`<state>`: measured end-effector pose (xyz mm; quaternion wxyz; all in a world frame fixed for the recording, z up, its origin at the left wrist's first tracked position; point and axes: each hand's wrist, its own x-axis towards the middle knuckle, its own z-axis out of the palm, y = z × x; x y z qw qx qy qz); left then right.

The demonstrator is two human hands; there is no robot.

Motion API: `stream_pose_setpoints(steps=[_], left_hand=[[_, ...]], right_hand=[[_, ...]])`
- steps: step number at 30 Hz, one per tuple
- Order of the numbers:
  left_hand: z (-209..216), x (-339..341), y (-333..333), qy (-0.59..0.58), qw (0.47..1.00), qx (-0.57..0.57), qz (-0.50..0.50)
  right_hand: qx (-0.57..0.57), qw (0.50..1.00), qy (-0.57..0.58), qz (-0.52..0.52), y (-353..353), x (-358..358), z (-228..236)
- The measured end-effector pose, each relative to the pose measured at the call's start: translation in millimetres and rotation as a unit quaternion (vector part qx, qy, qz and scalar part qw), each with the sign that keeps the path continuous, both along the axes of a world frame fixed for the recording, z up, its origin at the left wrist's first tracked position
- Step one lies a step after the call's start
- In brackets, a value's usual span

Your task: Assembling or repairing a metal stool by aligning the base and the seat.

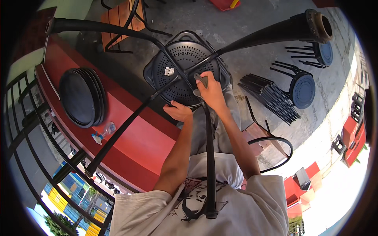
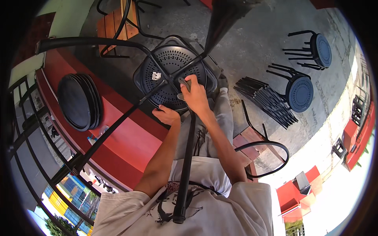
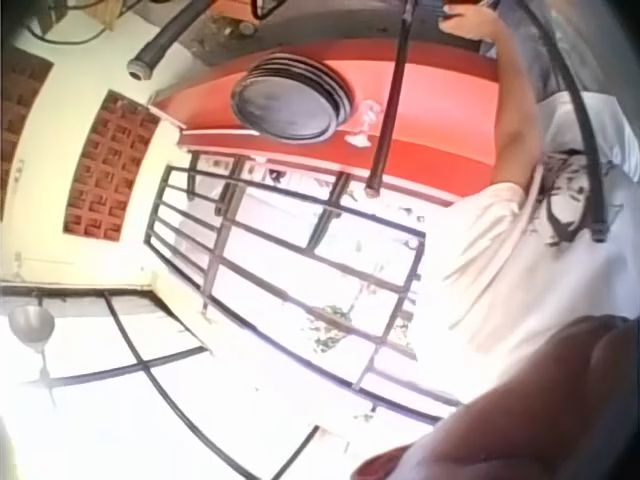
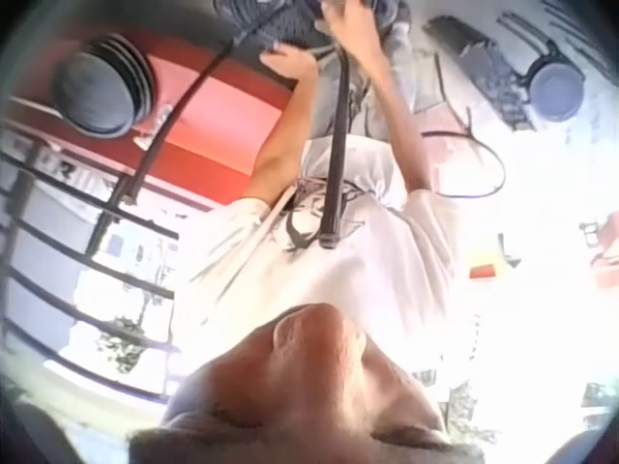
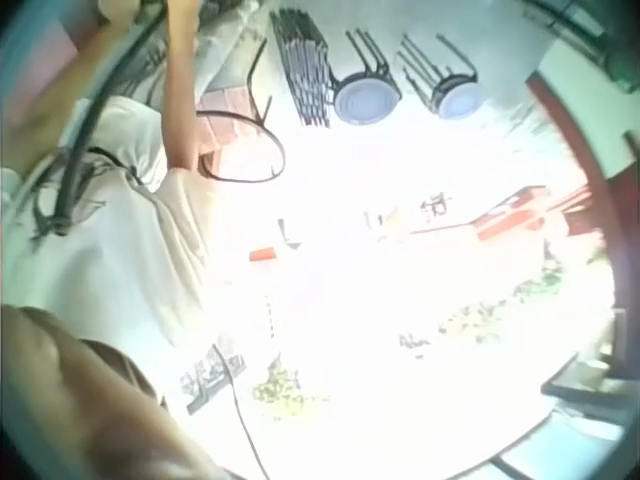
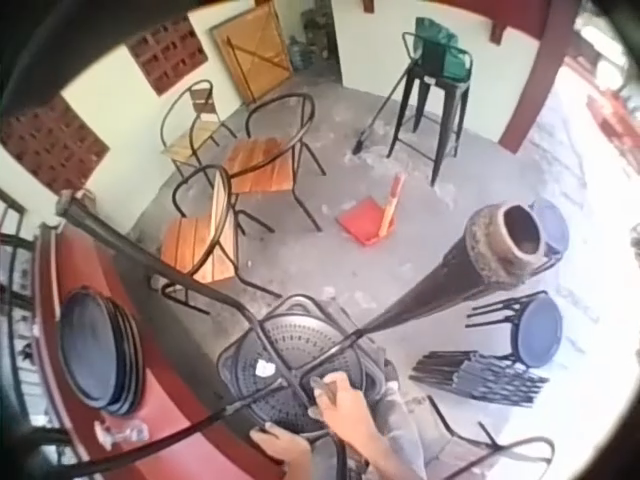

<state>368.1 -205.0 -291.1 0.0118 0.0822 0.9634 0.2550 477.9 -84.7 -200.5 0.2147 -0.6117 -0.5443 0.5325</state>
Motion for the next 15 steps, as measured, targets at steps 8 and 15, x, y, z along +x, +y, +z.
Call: stream_pose_setpoints(steps=[8,15], left_hand=[[-7.2,5.3,-0.2,-0.013,1.000,-0.002,-0.004],[-3.9,1.8,1.2,0.006,1.000,-0.001,-0.003]], right_hand=[[0.033,0.999,-0.019,-0.013,-14.0,-26.8,-13.3],[-0.011,0.991,-0.103,0.085,-27.1,6.0,8.2]])
